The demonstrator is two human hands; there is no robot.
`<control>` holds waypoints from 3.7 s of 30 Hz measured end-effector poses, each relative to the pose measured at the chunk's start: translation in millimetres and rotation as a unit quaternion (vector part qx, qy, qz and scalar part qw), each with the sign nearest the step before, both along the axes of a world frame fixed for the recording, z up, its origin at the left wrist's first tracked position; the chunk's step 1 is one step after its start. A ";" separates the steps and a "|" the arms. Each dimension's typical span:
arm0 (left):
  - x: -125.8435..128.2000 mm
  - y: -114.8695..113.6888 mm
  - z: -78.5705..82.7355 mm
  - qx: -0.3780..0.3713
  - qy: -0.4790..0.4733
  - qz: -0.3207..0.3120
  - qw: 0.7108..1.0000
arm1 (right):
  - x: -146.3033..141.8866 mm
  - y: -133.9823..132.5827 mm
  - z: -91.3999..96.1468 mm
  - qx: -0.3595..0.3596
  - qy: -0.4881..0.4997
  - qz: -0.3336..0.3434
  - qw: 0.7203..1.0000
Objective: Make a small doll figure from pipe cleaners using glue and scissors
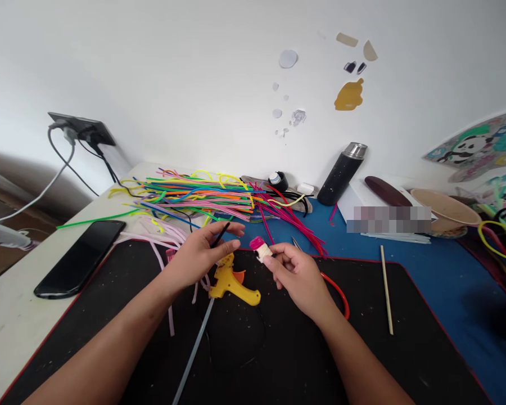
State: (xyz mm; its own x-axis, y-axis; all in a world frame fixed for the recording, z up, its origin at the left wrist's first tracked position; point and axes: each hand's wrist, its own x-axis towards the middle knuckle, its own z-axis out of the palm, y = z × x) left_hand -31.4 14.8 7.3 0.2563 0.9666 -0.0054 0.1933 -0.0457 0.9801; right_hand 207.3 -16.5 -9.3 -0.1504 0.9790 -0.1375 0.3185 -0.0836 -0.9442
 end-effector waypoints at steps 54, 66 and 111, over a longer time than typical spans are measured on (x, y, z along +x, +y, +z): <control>10.8 -13.1 -0.7 0.174 0.252 -0.097 0.947 | -5.9 -4.2 5.1 0.085 -0.032 -0.034 0.995; 10.1 -13.9 -7.4 0.273 0.317 -0.126 0.900 | -10.0 -6.1 0.7 0.115 -0.073 -0.011 0.991; 22.8 -27.9 -7.7 0.347 0.393 -0.119 0.843 | -21.6 -12.9 -0.5 0.232 -0.286 -0.051 0.928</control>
State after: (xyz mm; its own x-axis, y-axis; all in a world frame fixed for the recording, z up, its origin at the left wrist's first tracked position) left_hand -8.6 -13.1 -0.4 0.6242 0.7282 0.2829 0.6748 -0.6850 0.2745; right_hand 185.7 -29.4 -9.8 -0.0861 0.9579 0.2739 0.7916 0.2327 -0.5649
